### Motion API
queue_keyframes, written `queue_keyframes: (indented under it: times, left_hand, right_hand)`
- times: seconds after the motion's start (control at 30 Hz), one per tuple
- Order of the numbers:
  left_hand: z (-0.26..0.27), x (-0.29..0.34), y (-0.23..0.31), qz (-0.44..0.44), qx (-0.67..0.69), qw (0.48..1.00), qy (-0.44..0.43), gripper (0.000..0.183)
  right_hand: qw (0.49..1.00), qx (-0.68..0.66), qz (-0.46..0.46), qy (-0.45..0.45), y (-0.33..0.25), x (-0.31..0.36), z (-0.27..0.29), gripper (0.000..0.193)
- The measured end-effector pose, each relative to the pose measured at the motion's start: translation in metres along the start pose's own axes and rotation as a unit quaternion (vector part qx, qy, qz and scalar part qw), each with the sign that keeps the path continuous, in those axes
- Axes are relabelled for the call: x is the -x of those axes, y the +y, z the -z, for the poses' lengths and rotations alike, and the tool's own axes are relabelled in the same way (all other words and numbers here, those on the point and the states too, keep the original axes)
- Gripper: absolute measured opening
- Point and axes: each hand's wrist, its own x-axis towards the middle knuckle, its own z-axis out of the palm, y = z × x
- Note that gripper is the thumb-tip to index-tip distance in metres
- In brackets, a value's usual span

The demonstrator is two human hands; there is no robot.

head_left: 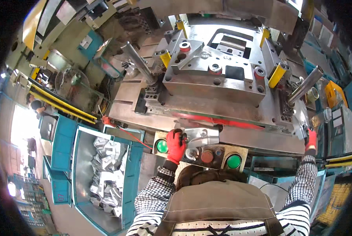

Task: Operating a large metal press machine to stamp metal components, then depositing them into a storage bin.

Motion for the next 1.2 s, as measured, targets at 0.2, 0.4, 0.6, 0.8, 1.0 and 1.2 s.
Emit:
queue_keyframes:
  times: [0.2, 0.4, 0.6, 0.8, 1.0, 1.2]
  left_hand:
    - [0.001, 0.013, -0.030, 0.111, -0.024, 0.991, 0.073, 0.042]
    - [-0.008, 0.019, -0.060, 0.095, 0.026, 0.991, -0.088, 0.043]
    - [-0.019, 0.018, -0.068, 0.126, 0.072, 0.982, -0.119, 0.039]
    - [0.006, 0.019, -0.062, 0.093, 0.166, 0.980, -0.065, 0.045]
    - [0.071, 0.061, -0.065, 0.233, 0.181, 0.952, 0.079, 0.042]
    - [0.107, 0.102, -0.094, 0.317, 0.151, 0.923, 0.155, 0.037]
  right_hand:
    - [0.965, -0.214, -0.030, -0.148, 0.003, 0.161, 0.102, 0.038]
    - [0.988, -0.021, -0.026, -0.153, -0.067, 0.260, 0.074, 0.043]
    - [0.944, -0.166, 0.091, -0.271, -0.201, 0.264, -0.111, 0.045]
    - [0.848, -0.093, 0.228, -0.468, -0.317, 0.177, -0.267, 0.034]
    - [0.809, 0.298, 0.234, -0.449, -0.355, 0.077, -0.362, 0.040]
    - [0.713, 0.313, 0.226, -0.585, -0.323, 0.038, -0.418, 0.037]
